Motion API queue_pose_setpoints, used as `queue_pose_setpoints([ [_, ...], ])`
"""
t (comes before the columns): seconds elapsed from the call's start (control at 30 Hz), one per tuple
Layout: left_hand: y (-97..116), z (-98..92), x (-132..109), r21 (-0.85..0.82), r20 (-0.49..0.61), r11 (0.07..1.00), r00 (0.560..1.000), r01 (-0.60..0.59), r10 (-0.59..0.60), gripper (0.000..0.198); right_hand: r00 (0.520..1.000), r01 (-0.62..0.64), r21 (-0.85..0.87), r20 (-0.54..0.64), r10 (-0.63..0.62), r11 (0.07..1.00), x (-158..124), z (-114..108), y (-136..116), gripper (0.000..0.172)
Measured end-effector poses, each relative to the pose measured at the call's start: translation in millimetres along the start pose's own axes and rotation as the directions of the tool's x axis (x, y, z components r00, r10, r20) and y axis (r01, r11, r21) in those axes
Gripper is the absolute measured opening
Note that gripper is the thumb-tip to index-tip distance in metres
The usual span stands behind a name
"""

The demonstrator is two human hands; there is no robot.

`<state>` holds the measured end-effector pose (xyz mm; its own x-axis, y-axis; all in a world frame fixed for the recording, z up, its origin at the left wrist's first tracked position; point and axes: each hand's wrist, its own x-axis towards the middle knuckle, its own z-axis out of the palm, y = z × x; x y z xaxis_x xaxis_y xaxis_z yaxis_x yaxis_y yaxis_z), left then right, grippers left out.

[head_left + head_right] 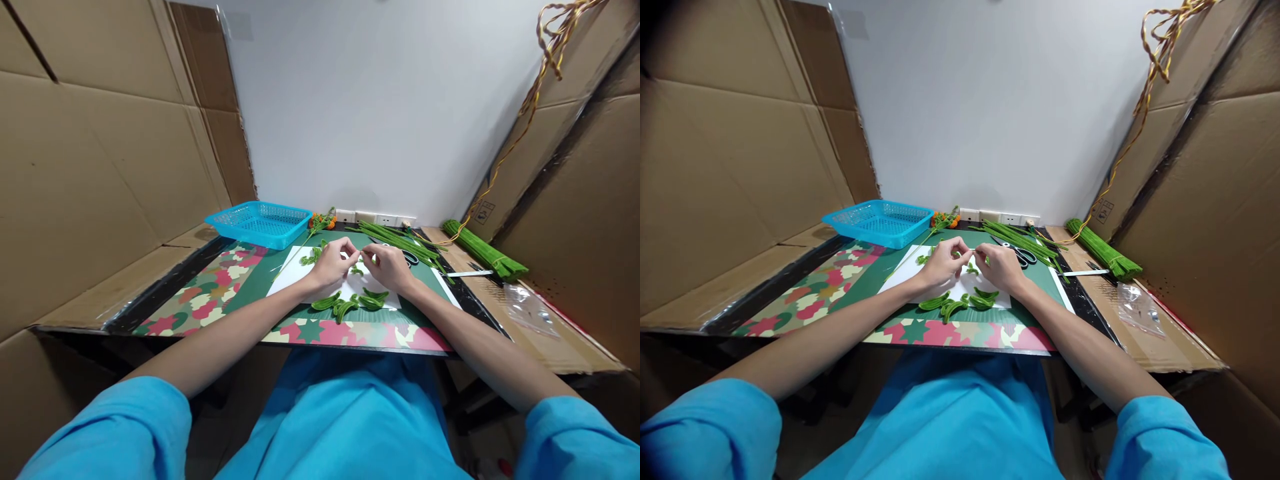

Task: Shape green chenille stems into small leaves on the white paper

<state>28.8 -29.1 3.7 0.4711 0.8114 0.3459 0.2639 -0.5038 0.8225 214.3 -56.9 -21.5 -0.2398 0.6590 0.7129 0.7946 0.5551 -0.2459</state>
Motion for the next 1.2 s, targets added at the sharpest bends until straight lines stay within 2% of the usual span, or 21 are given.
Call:
queue_pose_setpoints([
  [0.23, 5.9, 2.2, -2.5, 0.087, -0.048, 0.996, 0.999, 0.013, -0.009, 0.031, 1.000, -0.025, 0.005, 0.014, 0.025, 1.000, -1.0, 2.1, -0.5, 0.020],
  [0.47, 7.3, 3.1, -3.5, -0.001, -0.048, 1.000, 0.999, -0.008, 0.007, 0.025, 0.999, -0.040, -0.004, -0.010, 0.040, 0.999, -0.3, 0.0, 0.1, 0.016],
  [0.63, 3.5, 3.5, -0.4, -0.198, 0.044, 0.978, 0.997, 0.066, -0.058, 0.029, 0.998, -0.039, -0.025, -0.046, 0.038, 0.999, -0.2, -2.5, 2.0, 0.022],
  [0.8, 4.9, 3.7, 2.7, -0.373, 0.171, 0.908, 0.976, 0.192, -0.136, 0.037, 0.997, -0.030, -0.038, -0.068, 0.028, 0.999, -1.1, -5.4, 3.6, 0.028],
  [1.03, 10.2, -0.8, 0.7, -0.461, 0.257, 0.837, 0.947, 0.297, -0.194, 0.044, 0.995, -0.026, -0.048, -0.094, 0.022, 0.999, -0.9, -3.9, -0.1, 0.032],
  [1.2, 8.6, -2.7, -2.0, -0.472, 0.288, 0.834, 0.944, 0.285, -0.159, 0.051, 0.990, -0.010, 0.050, -0.140, 0.016, 0.999, 0.3, -0.7, -2.2, 0.029],
])
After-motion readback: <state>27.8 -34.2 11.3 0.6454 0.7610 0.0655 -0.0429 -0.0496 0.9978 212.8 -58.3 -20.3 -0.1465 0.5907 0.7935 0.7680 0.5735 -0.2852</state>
